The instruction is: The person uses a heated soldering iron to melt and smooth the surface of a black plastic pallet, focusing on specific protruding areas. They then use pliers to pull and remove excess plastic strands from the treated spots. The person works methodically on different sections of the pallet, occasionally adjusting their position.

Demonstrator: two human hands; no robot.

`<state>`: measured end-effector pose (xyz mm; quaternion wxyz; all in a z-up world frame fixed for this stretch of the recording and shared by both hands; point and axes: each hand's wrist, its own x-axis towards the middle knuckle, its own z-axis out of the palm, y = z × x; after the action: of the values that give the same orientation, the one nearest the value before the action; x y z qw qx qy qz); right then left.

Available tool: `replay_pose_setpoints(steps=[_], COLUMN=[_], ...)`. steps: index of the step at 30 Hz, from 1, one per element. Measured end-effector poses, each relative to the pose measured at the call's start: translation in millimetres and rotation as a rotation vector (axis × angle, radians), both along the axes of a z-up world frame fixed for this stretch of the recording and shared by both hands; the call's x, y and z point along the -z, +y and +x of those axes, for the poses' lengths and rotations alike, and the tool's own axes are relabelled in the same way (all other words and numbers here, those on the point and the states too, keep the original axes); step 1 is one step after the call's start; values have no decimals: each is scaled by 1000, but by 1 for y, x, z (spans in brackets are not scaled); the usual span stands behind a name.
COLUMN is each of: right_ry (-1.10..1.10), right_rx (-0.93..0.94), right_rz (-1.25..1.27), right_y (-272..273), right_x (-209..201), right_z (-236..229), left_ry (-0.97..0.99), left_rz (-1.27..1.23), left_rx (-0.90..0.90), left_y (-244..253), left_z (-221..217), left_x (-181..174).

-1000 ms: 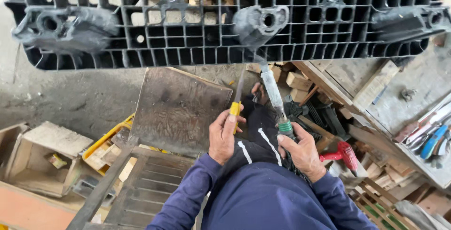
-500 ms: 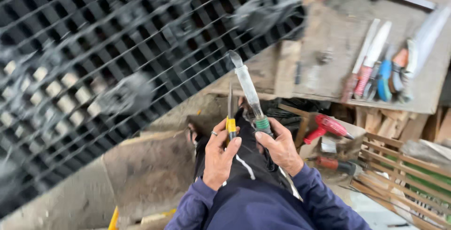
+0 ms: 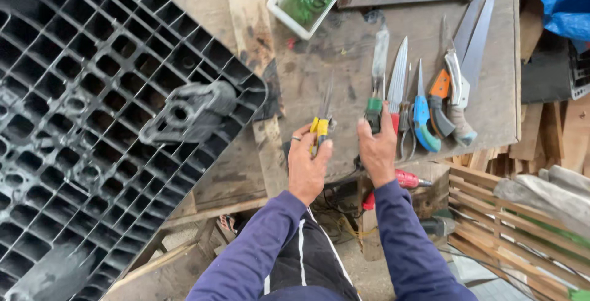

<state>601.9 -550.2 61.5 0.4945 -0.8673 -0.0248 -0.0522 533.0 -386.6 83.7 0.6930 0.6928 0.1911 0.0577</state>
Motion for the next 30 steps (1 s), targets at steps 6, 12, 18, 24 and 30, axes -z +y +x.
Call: replay_pose_setpoints(steps=[6, 12, 18, 24, 30], right_ry=[-74, 224, 54, -16, -34], right_rx=[58, 148, -1, 24, 19], right_rz=[-175, -253, -435, -451, -395], right_y=[-1, 10, 5, 9, 13], right_x=[34, 44, 59, 84, 91], right_z=[75, 93, 98, 89, 79], left_ry=[3, -6, -50, 46, 174], left_rz=[173, 478, 447, 441, 386], left_rx=[-79, -57, -15, 285, 331], left_y=[-19, -30, -36, -97, -122], left_z=[88, 126, 114, 143, 167], left_x=[24, 48, 22, -19, -35])
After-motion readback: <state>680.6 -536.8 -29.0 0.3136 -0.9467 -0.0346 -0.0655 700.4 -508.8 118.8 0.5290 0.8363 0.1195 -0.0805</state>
